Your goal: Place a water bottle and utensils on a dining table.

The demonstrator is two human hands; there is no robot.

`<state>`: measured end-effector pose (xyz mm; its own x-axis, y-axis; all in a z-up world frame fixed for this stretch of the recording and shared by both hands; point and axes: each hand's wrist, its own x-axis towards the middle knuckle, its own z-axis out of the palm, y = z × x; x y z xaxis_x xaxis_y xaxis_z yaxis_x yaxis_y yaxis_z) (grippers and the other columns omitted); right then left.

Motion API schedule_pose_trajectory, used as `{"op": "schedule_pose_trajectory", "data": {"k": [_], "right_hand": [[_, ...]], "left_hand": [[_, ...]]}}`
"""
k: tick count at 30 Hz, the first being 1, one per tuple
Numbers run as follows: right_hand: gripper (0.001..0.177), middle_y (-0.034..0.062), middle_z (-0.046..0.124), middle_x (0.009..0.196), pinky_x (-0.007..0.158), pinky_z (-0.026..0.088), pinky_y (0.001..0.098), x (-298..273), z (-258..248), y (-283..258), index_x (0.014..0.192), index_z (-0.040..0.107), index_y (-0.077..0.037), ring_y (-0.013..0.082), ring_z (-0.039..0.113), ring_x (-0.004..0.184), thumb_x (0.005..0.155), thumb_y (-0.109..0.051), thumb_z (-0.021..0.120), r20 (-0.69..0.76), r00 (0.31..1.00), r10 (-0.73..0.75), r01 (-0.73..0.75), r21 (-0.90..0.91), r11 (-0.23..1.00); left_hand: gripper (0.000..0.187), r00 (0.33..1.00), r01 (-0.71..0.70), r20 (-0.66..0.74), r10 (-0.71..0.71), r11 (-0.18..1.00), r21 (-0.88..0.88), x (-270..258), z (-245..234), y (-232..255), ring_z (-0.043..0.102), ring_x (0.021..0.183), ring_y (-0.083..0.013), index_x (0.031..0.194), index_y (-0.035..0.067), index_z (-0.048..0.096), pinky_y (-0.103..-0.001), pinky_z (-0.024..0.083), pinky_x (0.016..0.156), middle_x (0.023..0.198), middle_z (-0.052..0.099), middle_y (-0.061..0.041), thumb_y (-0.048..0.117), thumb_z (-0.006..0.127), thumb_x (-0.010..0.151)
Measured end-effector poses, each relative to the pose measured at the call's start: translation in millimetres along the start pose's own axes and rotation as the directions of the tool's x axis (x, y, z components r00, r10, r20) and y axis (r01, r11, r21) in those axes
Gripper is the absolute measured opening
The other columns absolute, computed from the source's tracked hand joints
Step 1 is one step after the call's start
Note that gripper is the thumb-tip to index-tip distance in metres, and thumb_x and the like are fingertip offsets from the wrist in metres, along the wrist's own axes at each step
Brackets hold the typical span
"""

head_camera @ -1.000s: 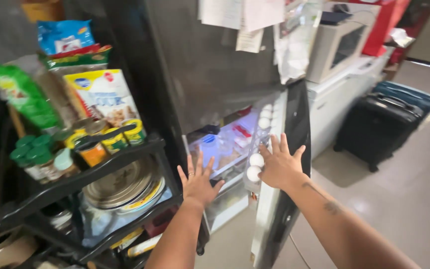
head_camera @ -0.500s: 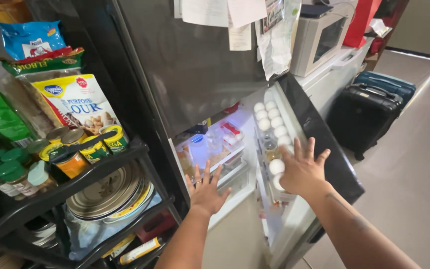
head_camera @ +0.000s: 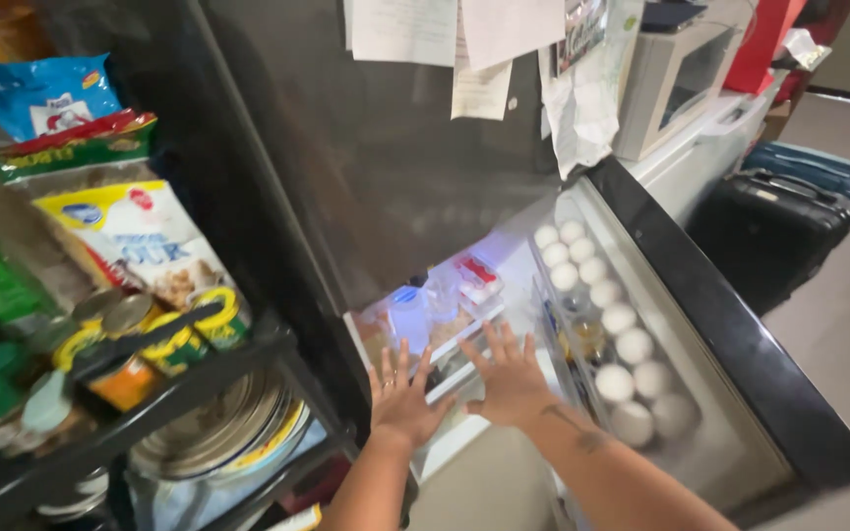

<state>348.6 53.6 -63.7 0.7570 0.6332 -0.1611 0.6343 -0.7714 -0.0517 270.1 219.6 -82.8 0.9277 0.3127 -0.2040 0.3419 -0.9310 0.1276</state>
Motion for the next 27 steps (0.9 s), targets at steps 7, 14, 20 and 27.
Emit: {"op": "schedule_pose_trajectory", "data": {"k": [7, 14, 20, 27], "right_hand": [[0.110, 0.0183, -0.001, 0.170, 0.123, 0.002, 0.0661, 86.4, 28.1, 15.8, 0.164, 0.009, -0.029, 0.0415, -0.004, 0.157, 0.082, -0.071, 0.070, 0.009, 1.000, 0.014, -0.014, 0.030, 0.999], [0.110, 0.0123, 0.002, 0.172, 0.123, 0.005, 0.0637, 178.3, 77.7, 27.8, 0.164, 0.008, -0.030, 0.0362, 0.000, 0.159, 0.082, -0.062, 0.075, -0.010, 0.997, 0.078, -0.077, 0.074, 0.994], [0.091, 0.0101, 0.037, 0.159, 0.119, 0.029, 0.0543, 286.4, 152.6, 41.4, 0.156, 0.030, -0.016, 0.0306, 0.032, 0.150, 0.083, -0.044, 0.077, -0.188, 0.953, 0.238, -0.180, 0.280, 0.943], [0.067, 0.0220, 0.065, 0.128, 0.104, 0.049, 0.0420, 444.4, 257.7, 75.7, 0.131, 0.058, -0.002, 0.0375, 0.062, 0.121, 0.077, -0.034, 0.083, -0.407, 0.770, 0.491, -0.009, 0.763, 0.646]], "left_hand": [[0.100, 1.000, 0.014, -0.004, -0.014, 1.000, 0.003, 64.1, 9.1, -5.3, -0.013, 0.159, -0.0342, 0.165, 0.031, 0.006, -0.050, -0.005, 0.127, 0.173, -0.014, -0.007, 0.074, 0.053, 0.088], [0.095, 0.992, -0.048, -0.114, 0.056, 0.997, 0.068, 150.4, 62.7, -21.2, -0.014, 0.157, -0.0365, 0.164, 0.026, 0.007, -0.055, -0.007, 0.125, 0.172, -0.012, -0.007, 0.071, 0.050, 0.093], [0.097, 0.983, -0.056, -0.168, 0.070, 0.995, 0.085, 214.0, 105.6, -44.6, -0.009, 0.158, -0.0349, 0.164, 0.026, 0.007, -0.054, -0.005, 0.126, 0.172, -0.008, -0.005, 0.070, 0.053, 0.091], [0.097, 0.978, -0.096, -0.181, 0.100, 0.995, 0.026, 241.5, 138.6, -65.7, -0.009, 0.157, -0.0340, 0.162, 0.026, 0.011, -0.054, -0.004, 0.126, 0.171, -0.004, -0.004, 0.062, 0.063, 0.089]]}}
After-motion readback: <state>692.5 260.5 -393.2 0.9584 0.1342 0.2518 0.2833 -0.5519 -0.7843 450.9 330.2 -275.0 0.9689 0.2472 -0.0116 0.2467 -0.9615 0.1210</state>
